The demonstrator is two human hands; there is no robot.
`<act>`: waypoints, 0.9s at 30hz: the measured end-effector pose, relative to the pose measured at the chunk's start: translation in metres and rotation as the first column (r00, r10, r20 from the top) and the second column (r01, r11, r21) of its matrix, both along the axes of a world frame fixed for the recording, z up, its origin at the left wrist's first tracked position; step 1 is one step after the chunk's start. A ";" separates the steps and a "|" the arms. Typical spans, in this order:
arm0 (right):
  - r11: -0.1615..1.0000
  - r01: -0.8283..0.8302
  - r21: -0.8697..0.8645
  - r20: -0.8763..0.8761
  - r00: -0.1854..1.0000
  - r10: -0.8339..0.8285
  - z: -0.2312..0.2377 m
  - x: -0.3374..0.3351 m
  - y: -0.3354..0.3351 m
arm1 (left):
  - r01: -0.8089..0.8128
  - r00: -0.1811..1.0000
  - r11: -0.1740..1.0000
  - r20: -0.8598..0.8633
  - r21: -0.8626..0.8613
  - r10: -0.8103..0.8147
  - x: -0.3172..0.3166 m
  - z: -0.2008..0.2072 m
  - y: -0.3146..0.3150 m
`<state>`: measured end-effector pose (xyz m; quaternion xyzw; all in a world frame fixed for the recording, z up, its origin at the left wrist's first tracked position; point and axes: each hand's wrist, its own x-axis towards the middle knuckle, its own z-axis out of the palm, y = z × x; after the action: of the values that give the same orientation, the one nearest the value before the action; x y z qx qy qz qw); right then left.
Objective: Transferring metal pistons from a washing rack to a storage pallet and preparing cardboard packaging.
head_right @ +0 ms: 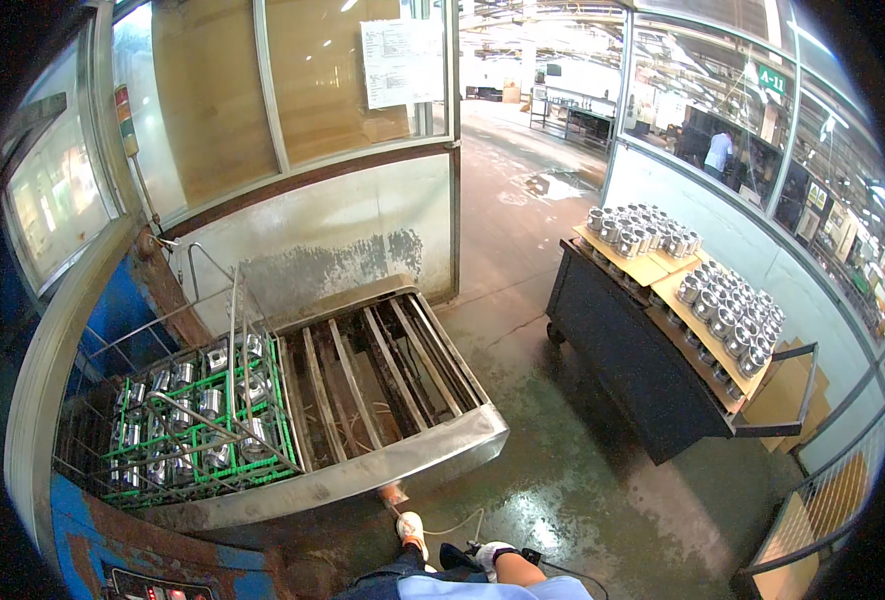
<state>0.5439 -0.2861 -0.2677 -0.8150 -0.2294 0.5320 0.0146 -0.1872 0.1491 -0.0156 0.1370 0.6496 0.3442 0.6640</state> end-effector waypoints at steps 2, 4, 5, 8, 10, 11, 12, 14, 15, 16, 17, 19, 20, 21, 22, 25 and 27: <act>0.995 -0.101 -0.013 -0.052 0.994 0.101 0.002 -0.005 0.001 | 0.513 0.850 0.666 -0.211 0.542 -0.483 -0.007 0.001 -0.001; 0.970 -0.241 -0.023 -0.087 0.967 0.239 0.010 -0.007 0.000 | 0.670 0.682 0.299 -0.404 0.679 -0.609 -0.016 0.002 0.001; 0.970 -0.242 -0.020 -0.099 0.966 0.239 0.015 -0.008 0.000 | 0.674 0.678 0.296 -0.406 0.677 -0.613 -0.019 0.002 0.003; 0.948 -0.300 -0.103 -0.103 0.952 0.290 0.036 -0.007 -0.009 | 0.463 0.877 0.830 -0.028 0.311 -0.479 -0.030 0.003 0.014; 0.960 -0.194 -0.201 0.076 0.974 0.213 0.049 -0.007 -0.015 | 0.244 0.967 0.970 0.076 0.008 -0.244 -0.036 0.002 0.021; 0.962 -0.138 -0.235 0.124 0.977 0.171 0.055 -0.008 -0.016 | 0.183 0.982 0.983 0.044 -0.008 -0.183 -0.040 0.001 0.024; 0.961 -0.093 -0.261 0.165 0.976 0.139 0.059 -0.009 -0.017 | 0.122 0.992 0.992 0.011 -0.023 -0.122 -0.044 0.001 0.027; 0.957 -0.020 -0.289 0.228 0.970 0.089 0.065 -0.014 -0.016 | 0.191 0.980 0.980 -0.054 -0.046 -0.194 -0.052 -0.001 0.031; 0.955 0.006 -0.295 0.246 0.967 0.070 0.066 -0.017 -0.015 | 0.224 0.970 0.973 -0.086 -0.061 -0.229 -0.055 -0.002 0.032; 0.955 0.020 -0.297 0.258 0.964 0.060 0.067 -0.021 -0.014 | 0.215 0.972 0.975 -0.084 -0.050 -0.218 -0.059 -0.004 0.033; 0.952 0.036 -0.303 0.267 0.962 0.049 0.067 -0.024 -0.012 | 0.204 0.975 0.978 -0.081 -0.039 -0.207 -0.062 -0.005 0.034; 0.952 0.057 -0.301 0.278 0.960 0.031 0.066 -0.030 -0.008 | 0.143 0.986 0.989 -0.081 -0.022 -0.144 -0.064 -0.007 0.036; 0.952 0.063 -0.300 0.285 0.958 0.026 0.066 -0.033 -0.006 | 0.091 0.992 0.996 -0.085 -0.017 -0.093 -0.063 -0.006 0.036; 0.951 0.067 -0.301 0.283 0.959 0.021 0.066 -0.035 -0.004 | 0.039 0.995 0.999 -0.089 -0.014 -0.040 -0.061 -0.005 0.035; 0.952 0.071 -0.296 0.282 0.959 0.016 0.066 -0.037 -0.002 | -0.014 0.996 1.000 -0.094 -0.009 0.013 -0.057 -0.003 0.034; 0.959 0.054 -0.279 0.254 0.967 0.020 0.066 -0.043 0.005 | -0.059 0.966 0.995 -0.248 0.085 0.078 -0.044 0.009 0.029; 0.968 0.019 -0.251 0.206 0.978 0.035 0.066 -0.045 0.011 | 0.098 0.849 0.971 -0.527 0.218 0.033 -0.037 0.015 0.023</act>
<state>0.4989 -0.2747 -0.2015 -0.8606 -0.1635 0.4684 -0.1154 -0.2247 0.1718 -0.0010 0.3153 0.7584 0.3570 0.4450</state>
